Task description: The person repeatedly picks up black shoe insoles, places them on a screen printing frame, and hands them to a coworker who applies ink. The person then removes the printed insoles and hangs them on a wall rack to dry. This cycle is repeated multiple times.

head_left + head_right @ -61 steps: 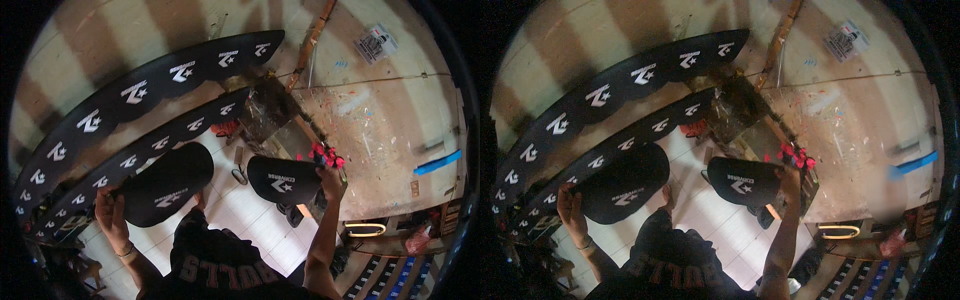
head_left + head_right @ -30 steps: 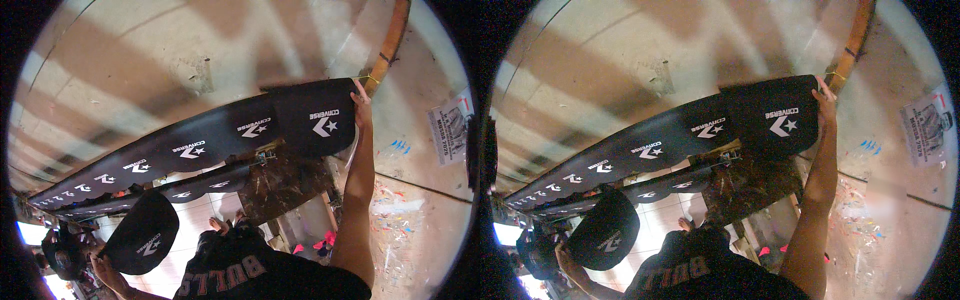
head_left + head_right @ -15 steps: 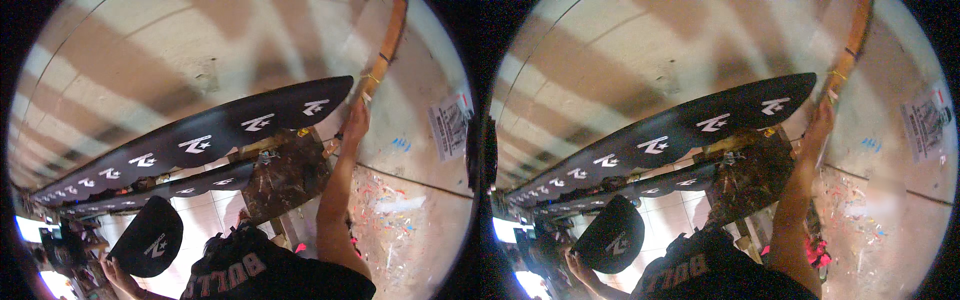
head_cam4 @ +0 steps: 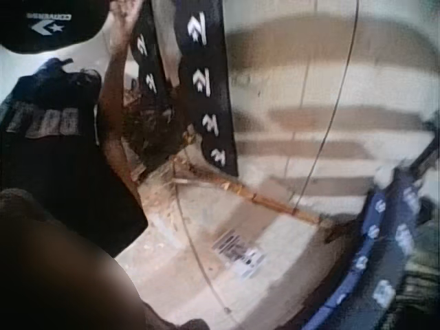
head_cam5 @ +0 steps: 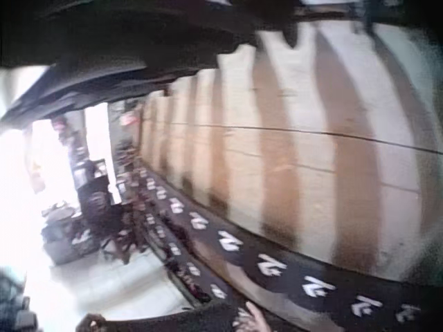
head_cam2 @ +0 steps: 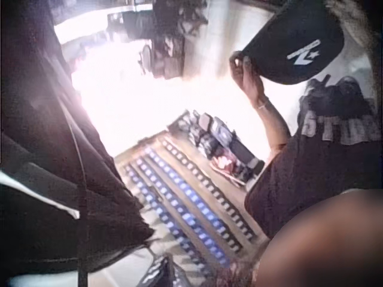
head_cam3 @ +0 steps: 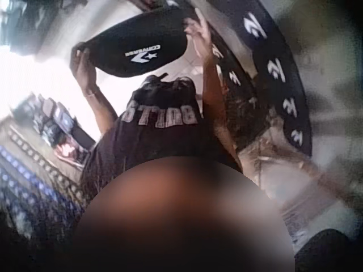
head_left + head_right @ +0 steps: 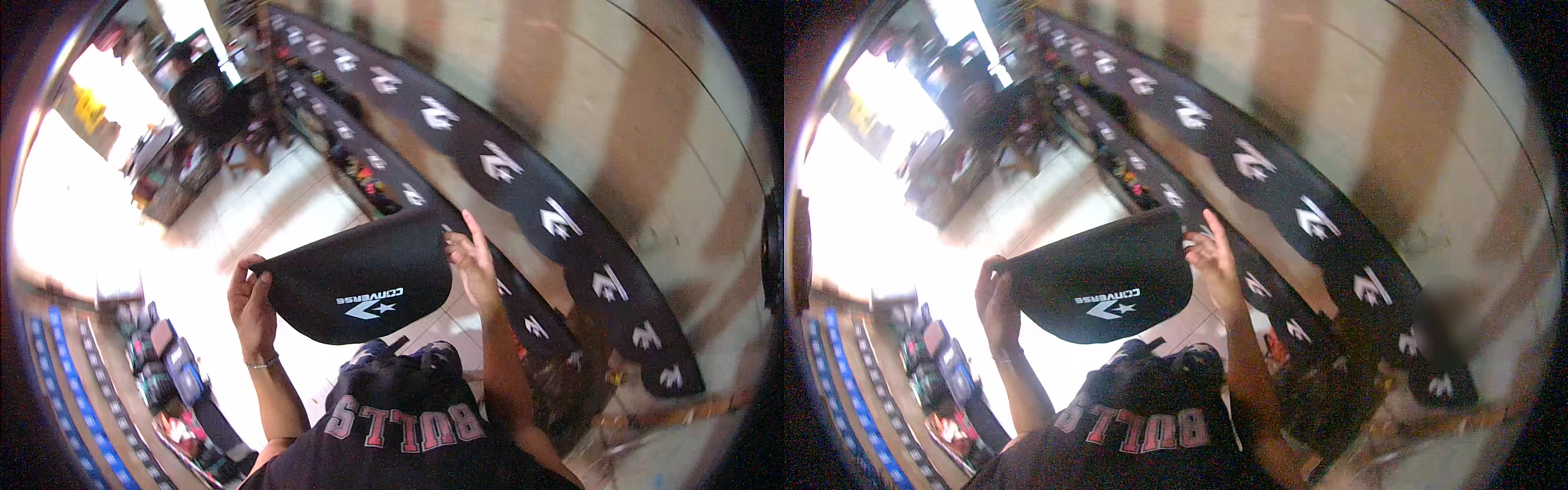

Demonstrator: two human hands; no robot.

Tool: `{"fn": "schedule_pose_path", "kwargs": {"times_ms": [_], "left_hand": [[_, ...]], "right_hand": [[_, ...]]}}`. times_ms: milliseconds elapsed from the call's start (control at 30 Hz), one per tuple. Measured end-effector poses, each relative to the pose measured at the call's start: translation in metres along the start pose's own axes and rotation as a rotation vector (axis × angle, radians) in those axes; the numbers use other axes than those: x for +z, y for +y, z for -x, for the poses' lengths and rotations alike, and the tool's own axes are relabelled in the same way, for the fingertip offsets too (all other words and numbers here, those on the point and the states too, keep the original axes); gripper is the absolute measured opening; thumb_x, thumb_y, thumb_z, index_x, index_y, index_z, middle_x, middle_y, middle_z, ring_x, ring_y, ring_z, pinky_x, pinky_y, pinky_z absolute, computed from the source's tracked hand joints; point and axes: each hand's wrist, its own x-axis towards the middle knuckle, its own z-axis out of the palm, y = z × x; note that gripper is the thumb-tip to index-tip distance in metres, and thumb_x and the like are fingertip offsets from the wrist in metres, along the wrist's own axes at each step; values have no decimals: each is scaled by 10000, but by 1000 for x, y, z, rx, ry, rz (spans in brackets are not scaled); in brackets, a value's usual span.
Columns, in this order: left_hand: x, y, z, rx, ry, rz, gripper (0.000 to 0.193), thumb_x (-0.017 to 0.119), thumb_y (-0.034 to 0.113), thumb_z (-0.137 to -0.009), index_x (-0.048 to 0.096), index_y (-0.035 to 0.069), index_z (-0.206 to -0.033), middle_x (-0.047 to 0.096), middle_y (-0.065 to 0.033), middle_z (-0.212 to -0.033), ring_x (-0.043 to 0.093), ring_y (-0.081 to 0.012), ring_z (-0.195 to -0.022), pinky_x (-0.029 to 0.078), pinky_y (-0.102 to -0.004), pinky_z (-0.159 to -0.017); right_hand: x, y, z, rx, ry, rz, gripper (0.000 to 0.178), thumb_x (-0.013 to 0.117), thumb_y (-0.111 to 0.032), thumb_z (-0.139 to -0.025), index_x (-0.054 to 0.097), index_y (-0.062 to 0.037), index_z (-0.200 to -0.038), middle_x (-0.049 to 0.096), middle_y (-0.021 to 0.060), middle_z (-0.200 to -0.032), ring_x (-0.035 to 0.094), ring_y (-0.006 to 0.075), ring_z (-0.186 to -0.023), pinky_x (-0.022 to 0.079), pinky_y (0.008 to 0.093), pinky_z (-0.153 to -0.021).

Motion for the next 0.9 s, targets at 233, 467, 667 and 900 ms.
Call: {"fn": "schedule_pose_path", "kwargs": {"times_ms": [233,467,667,900], "left_hand": [[-124,32,1,5,317,-290,196,526,15,-932,518,43,-1126,539,43,-739,442,-14,-649,328,-170,-587],[-189,11,-62,-41,386,-112,201,528,-18,-930,499,37,-1121,475,62,-762,392,-6,-666,287,-163,-575],[-259,-37,-179,-136,512,-222,237,527,48,-957,500,14,-1191,628,-7,-860,562,-58,-747,465,-213,-709],[-360,-129,-286,-328,704,-445,222,544,149,-957,490,10,-1122,677,-144,-993,670,-187,-781,518,-265,-642]], "right_hand": [[119,85,-101,252,-429,-488,925,806,-304,-746,294,-65,-1478,447,78,-1405,492,167,-1206,353,310,-1056],[182,146,-206,447,-726,-45,451,700,-56,-837,540,58,-1243,648,128,-1102,618,173,-969,491,300,-896],[228,218,-318,576,-598,-59,255,682,9,-844,649,61,-1091,694,115,-1027,649,151,-904,508,275,-829],[313,116,-543,-180,-694,1013,276,713,-234,-807,633,30,-799,599,253,-743,620,381,-682,446,417,-617]]}}
